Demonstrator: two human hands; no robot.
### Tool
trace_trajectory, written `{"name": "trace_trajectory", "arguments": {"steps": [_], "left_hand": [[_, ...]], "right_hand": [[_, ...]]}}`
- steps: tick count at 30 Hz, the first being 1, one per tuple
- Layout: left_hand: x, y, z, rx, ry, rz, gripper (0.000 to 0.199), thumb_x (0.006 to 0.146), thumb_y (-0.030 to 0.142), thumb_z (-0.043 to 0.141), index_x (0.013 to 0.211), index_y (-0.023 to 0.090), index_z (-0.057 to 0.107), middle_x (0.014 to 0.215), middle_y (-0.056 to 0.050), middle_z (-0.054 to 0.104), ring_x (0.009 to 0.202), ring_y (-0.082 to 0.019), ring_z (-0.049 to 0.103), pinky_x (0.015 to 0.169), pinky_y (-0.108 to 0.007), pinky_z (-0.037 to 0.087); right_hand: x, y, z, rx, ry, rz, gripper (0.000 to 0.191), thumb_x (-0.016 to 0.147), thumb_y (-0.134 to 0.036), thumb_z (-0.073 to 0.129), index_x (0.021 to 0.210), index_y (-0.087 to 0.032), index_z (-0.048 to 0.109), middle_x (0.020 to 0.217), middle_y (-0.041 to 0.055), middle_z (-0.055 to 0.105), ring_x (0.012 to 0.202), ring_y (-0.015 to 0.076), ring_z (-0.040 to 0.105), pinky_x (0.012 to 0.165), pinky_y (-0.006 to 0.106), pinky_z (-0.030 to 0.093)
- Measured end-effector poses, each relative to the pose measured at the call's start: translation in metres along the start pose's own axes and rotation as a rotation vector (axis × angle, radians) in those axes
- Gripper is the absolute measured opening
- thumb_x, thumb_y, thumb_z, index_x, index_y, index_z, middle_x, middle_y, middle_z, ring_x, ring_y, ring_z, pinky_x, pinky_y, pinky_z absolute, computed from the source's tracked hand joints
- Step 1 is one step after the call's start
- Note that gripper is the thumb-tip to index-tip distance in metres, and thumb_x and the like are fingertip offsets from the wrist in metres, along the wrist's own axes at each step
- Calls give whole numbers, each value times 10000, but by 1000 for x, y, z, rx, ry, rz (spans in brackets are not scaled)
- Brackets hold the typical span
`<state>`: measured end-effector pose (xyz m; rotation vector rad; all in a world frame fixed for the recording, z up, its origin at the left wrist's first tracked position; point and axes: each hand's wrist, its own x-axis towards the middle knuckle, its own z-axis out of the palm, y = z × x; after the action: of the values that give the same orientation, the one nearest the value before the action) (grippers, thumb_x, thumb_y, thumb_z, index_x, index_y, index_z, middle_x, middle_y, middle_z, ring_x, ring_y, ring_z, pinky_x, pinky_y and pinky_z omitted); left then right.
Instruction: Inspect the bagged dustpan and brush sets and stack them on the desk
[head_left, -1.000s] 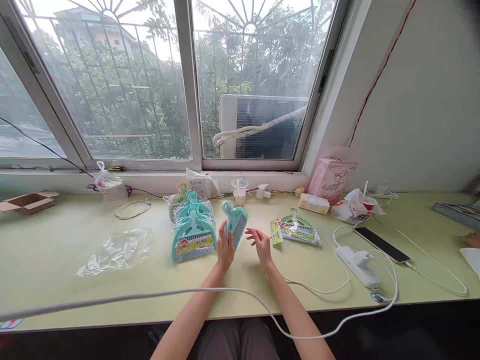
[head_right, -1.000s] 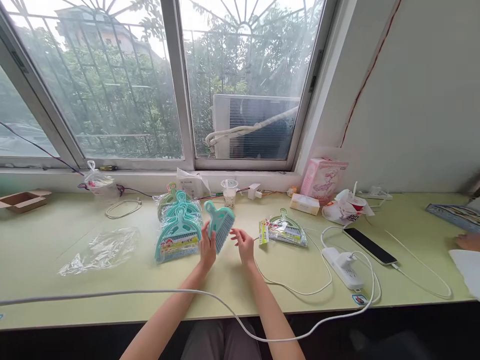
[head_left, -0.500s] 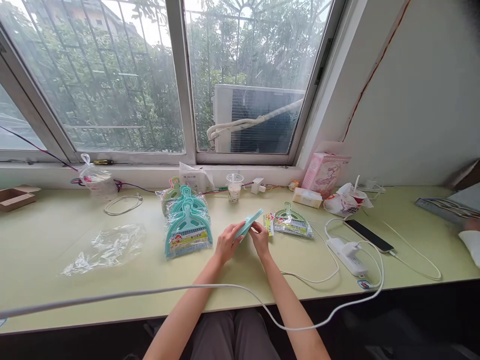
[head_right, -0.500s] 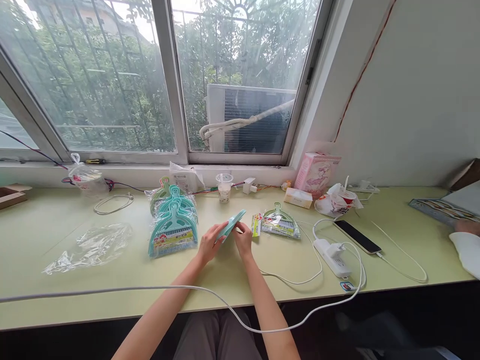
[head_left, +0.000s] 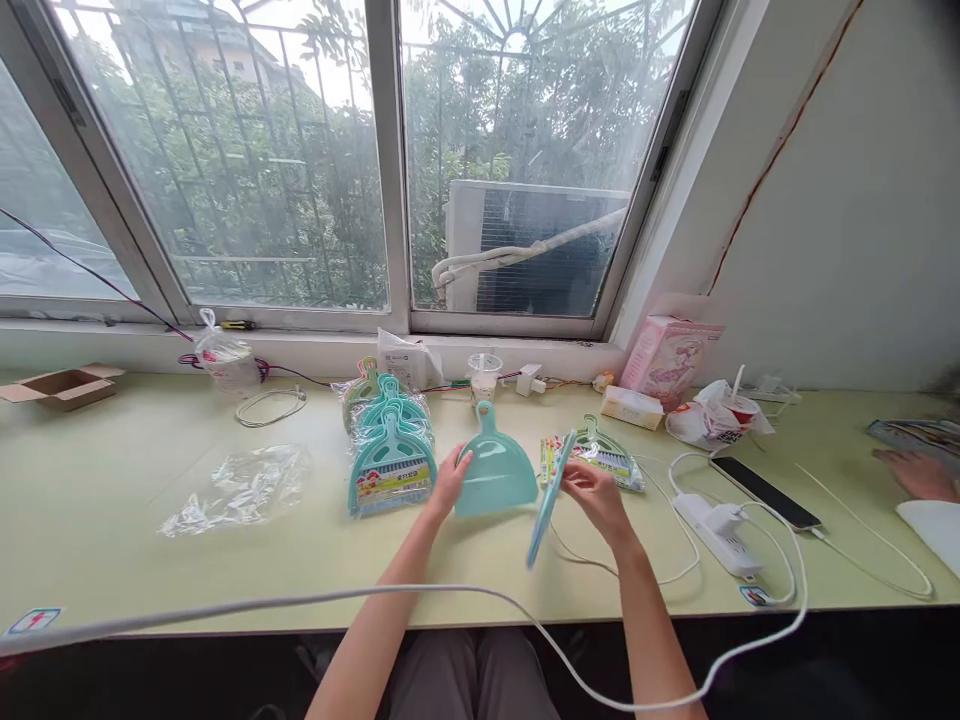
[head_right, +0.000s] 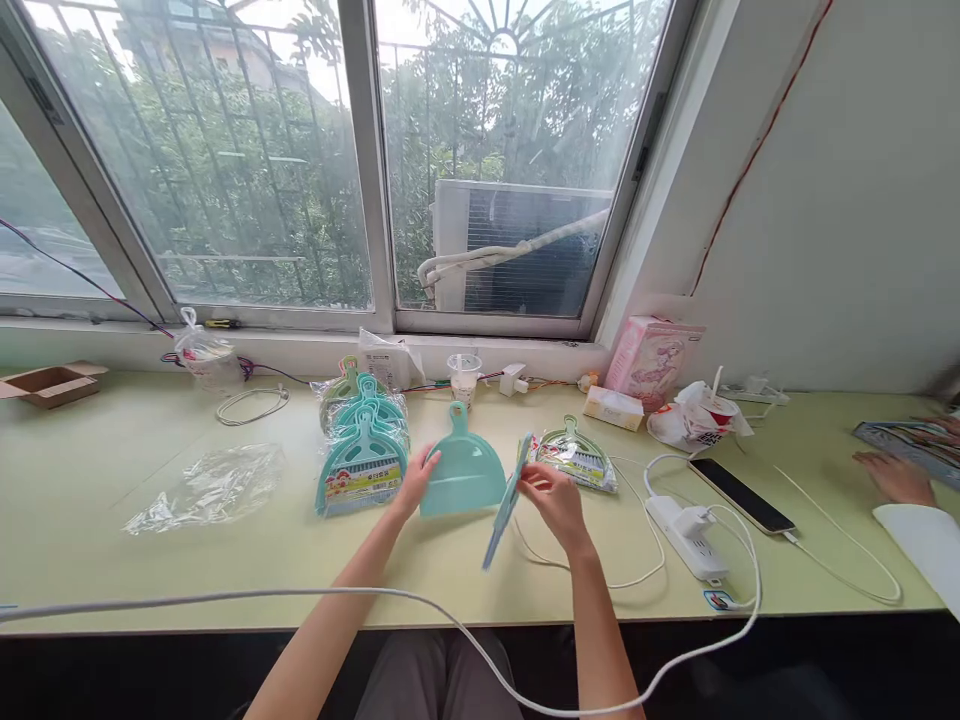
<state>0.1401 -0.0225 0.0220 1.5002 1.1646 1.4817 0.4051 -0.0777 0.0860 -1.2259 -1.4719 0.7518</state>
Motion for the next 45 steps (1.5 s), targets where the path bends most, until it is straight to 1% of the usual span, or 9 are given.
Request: {"name": "trace_trajectory", "arguments": {"steps": [4, 11, 16, 23, 27, 31, 35, 39, 45], "left_hand": [[-10, -6, 20, 107, -314, 34, 344, 874, 406, 531, 1122, 228, 689, 1128, -65, 717, 1053, -264, 643, 955, -405, 484], [-21, -16, 24, 602, -266, 124, 305, 873, 291, 580, 1159, 222, 660, 1330, -114, 587, 1295, -294, 476, 1113, -501, 325], [-22, -19, 21, 688, -371, 125, 237, 838, 230, 602, 1066, 193, 657, 1223, -129, 626, 1184, -290, 538, 1002, -446, 424], [-8, -15, 17, 150, 10, 12, 157, 939, 261, 381, 1018, 221, 511, 816, -24, 636, 660, -173, 570, 650, -296, 450], [-4, -14, 14, -79, 204, 12, 198, 949, 306, 401, 1103, 213, 483, 917, -52, 657, 757, -177, 608, 684, -299, 470], [-1, -15, 10, -107, 248, -25, 305, 923, 309, 445, 1197, 204, 528, 1020, -84, 667, 921, -210, 635, 836, -355, 488], [-4, -6, 12, -93, 106, 35, 340, 886, 336, 477, 1141, 199, 655, 1180, -98, 678, 1152, -260, 590, 1010, -399, 432], [-14, 6, 20, -107, -84, 92, 391, 908, 417, 467, 1164, 200, 668, 1235, -85, 677, 1159, -267, 592, 1000, -391, 442], [-14, 8, 18, -35, -94, 81, 437, 833, 469, 643, 1153, 172, 637, 1092, -90, 714, 1012, -255, 644, 884, -352, 493]], "right_hand": [[-25, -6, -47, -606, -46, 72, 328, 702, -590, 707, 626, -272, 694, 676, 36, 700, 609, 200, 615, 547, 303, 377], [-42, 54, -62, -1031, -74, 283, 287, 888, -455, 538, 799, -242, 708, 815, 85, 733, 778, 246, 677, 600, 304, 367], [-35, 90, -71, -1107, 1, 217, 201, 851, -332, 584, 963, -228, 715, 1038, 97, 709, 1007, 265, 649, 708, 316, 425], [-34, 93, -72, -1021, -86, 282, 210, 893, -306, 514, 797, -220, 680, 928, 59, 723, 896, 227, 657, 644, 291, 380], [-36, 93, -70, -959, -20, 312, 208, 874, -320, 516, 786, -232, 683, 862, 61, 736, 842, 240, 670, 619, 292, 374], [-34, 88, -68, -761, 106, 290, 194, 817, -369, 563, 735, -235, 677, 794, 78, 741, 757, 247, 678, 616, 304, 414], [-28, 68, -38, -382, 92, 56, 286, 832, -466, 548, 803, -208, 668, 828, 94, 738, 786, 253, 683, 671, 326, 488], [-15, 43, 23, -258, 38, -199, 316, 893, -453, 509, 975, -203, 683, 903, 94, 714, 743, 223, 656, 705, 348, 515], [20, 29, 90, -270, 142, -292, 318, 937, -420, 471, 758, -202, 618, 798, 84, 659, 739, 222, 626, 720, 362, 517]]}}
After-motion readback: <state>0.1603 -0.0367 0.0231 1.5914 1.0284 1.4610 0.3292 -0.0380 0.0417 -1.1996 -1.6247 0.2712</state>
